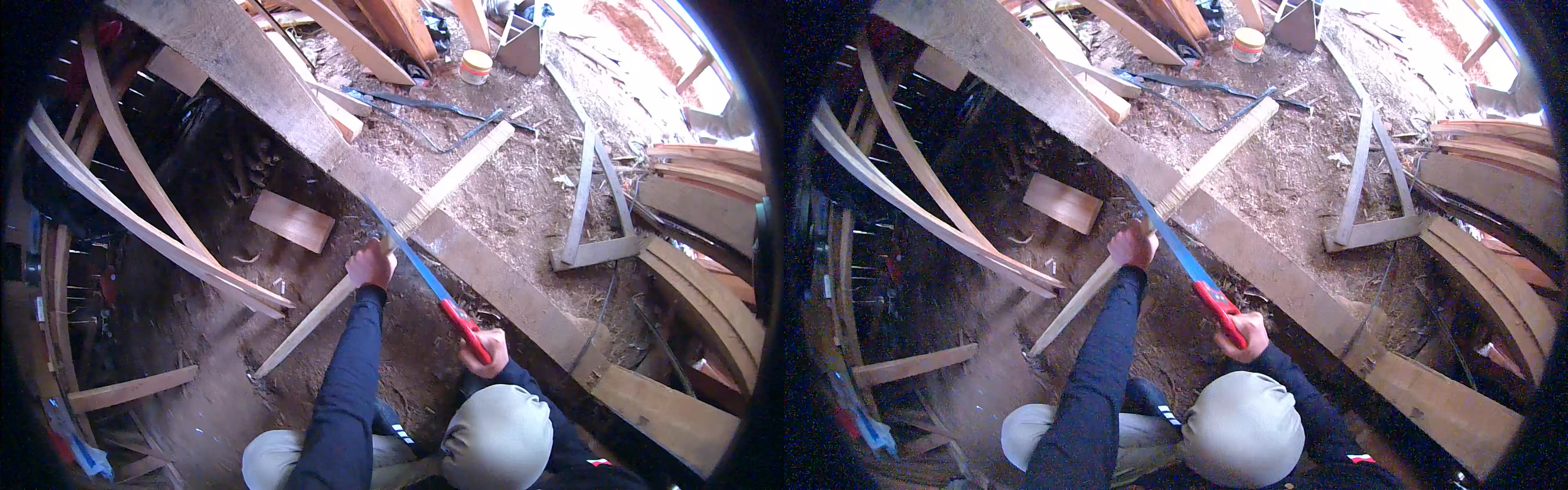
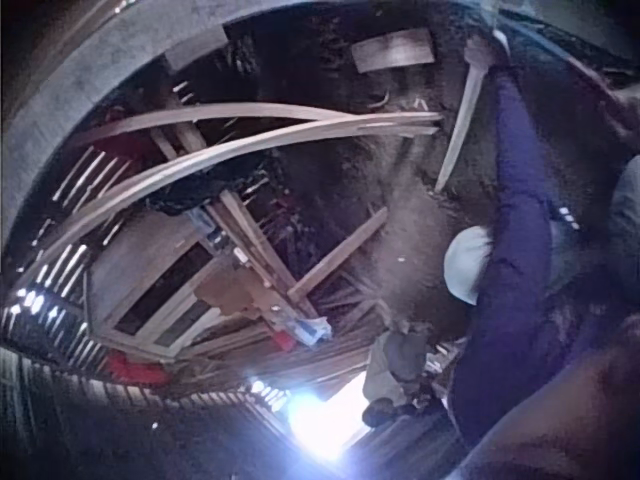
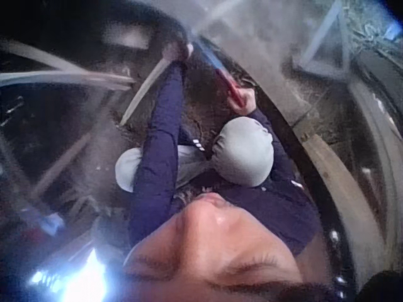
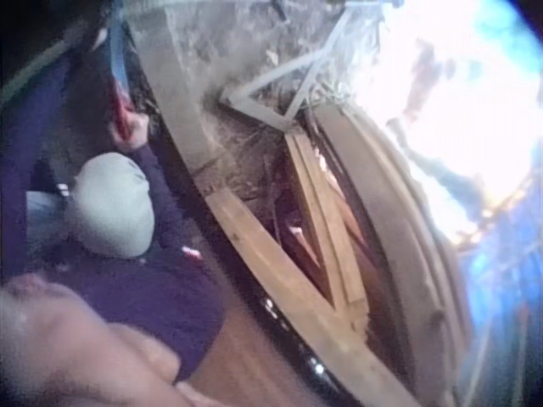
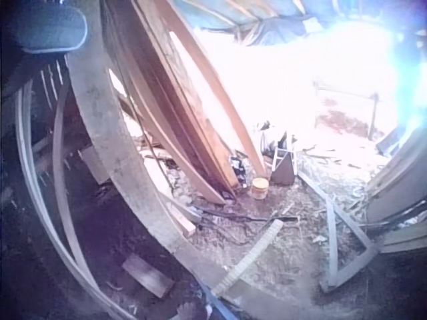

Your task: The person uses a red-handled hand saw to cut a long, thin piece of wood that is resting on a larger wooden beam. The person holds the wood steady with their left hand while sawing with their right hand.

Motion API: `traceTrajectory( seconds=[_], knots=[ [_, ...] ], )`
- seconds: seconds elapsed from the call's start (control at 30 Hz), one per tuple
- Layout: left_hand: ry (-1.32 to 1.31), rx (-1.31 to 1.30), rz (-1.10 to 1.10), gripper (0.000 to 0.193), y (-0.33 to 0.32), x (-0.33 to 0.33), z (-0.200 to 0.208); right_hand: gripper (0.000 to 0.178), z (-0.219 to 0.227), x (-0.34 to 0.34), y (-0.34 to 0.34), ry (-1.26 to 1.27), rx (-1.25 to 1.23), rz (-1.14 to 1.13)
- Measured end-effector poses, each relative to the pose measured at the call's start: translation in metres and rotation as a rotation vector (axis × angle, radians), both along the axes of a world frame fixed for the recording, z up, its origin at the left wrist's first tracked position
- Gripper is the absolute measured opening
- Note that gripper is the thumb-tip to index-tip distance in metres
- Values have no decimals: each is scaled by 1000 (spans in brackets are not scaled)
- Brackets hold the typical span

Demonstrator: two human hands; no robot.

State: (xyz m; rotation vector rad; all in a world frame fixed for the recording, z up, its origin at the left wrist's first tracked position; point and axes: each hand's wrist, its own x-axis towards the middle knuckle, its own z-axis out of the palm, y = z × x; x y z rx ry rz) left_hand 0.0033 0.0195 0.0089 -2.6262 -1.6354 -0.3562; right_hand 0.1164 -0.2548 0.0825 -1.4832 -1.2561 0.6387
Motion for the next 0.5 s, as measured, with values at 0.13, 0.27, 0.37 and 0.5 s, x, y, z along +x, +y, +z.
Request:
traceTrajectory(
  seconds=[0.13, 0.27, 0.37, 0.5],
  knots=[
    [-65, -2, 9, 18, 3, 3, -1, 16, -28, 6, 65, 60, -24, 55],
    [-9, -35, 31, 18, -7, -2, 2, 15, -27, 2, 38, 35, -68, 58],
    [-2, -53, 45, 18, -2, 0, 7, 15, -15, -4, 6, 35, -19, 29],
    [-88, 9, -20, 17, -5, 2, 1, 23, -32, 2, 95, -25, -83, 80]
  ],
)
